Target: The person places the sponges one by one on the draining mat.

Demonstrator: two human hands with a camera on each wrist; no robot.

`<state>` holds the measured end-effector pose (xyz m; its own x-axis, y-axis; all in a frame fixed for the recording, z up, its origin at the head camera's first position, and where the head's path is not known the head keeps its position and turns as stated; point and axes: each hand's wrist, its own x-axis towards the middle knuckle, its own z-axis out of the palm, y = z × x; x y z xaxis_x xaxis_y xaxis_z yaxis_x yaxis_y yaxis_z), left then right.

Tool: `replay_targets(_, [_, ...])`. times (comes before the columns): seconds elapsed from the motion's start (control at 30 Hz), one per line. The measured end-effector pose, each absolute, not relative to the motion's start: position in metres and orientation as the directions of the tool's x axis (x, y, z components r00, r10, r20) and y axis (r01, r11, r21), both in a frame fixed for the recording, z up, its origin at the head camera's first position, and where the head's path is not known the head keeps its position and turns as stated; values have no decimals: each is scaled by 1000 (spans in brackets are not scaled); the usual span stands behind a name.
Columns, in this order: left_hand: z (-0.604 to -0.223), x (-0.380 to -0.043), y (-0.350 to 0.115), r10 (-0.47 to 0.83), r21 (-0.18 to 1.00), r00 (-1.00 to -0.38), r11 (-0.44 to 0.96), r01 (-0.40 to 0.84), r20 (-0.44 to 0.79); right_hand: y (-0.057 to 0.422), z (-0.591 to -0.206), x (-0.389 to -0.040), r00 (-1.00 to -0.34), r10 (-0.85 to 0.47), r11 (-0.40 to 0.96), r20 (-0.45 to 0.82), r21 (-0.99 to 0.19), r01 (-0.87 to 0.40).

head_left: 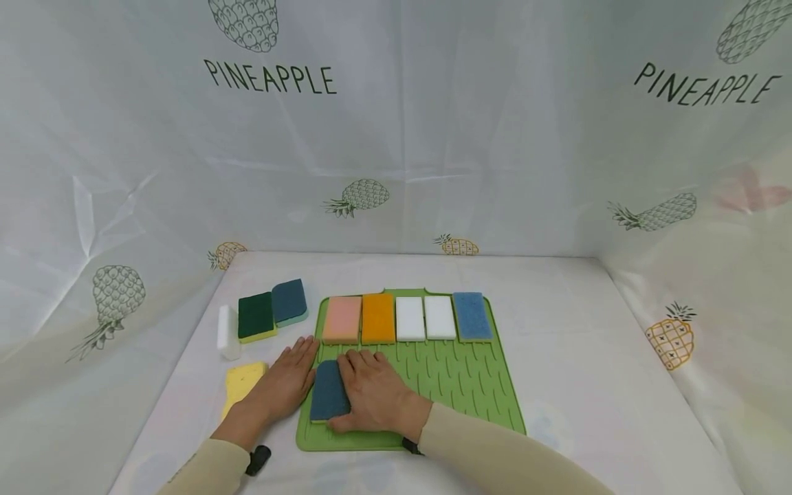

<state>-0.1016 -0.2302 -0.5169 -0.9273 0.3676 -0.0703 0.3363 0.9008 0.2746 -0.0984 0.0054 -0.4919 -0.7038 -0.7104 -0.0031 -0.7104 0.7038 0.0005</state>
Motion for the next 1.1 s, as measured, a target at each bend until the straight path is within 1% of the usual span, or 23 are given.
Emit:
replay_targets(0.07, [-516, -101, -231, 366, 276, -928, 901, 333, -75, 12, -488, -99, -717, -696, 717, -15, -46, -695])
replay_targets(0.13, [-515, -101, -230, 363, 281, -929, 901, 329, -77, 23, -486, -102, -728, -685, 725, 20, -68, -685])
replay_targets(0.2, [-514, -100, -230, 358, 282, -930, 903, 323, -82, 39, -485, -106, -731, -675, 729, 99, -56, -682])
replay_targets(0.27, [-513, -100, -229, 350, 280, -933, 907, 315, -86, 59, -483, -112, -720, -660, 731, 212, -37, -681])
replay_targets(0.33, [-513, -99, -228, 344, 275, -935, 911, 308, -90, 82, -484, -120, -713, -633, 742, 302, -29, -670])
replay_targets(0.4, [-514, -99, -228, 339, 272, -936, 913, 304, -93, 108, -484, -127, -715, -603, 752, 354, -49, -658])
replay_targets(0.53, [-515, -100, -228, 338, 266, -937, 915, 304, -93, 166, -489, -141, -737, -541, 785, 405, -71, -616])
replay_targets(0.7, [-514, -100, -227, 337, 263, -935, 917, 301, -106, 235, -500, -150, -732, -487, 817, 477, -49, -575])
replay_targets(0.77, [-513, -100, -227, 337, 262, -935, 917, 301, -107, 256, -505, -150, -741, -473, 828, 476, -49, -559])
replay_targets(0.87, [-512, -100, -226, 332, 257, -936, 920, 296, -113, 277, -511, -148, -774, -465, 844, 429, -49, -534])
replay_targets(1.1, [-513, -102, -225, 333, 252, -936, 921, 296, -117, 294, -517, -140, -864, -461, 874, 202, -64, -482])
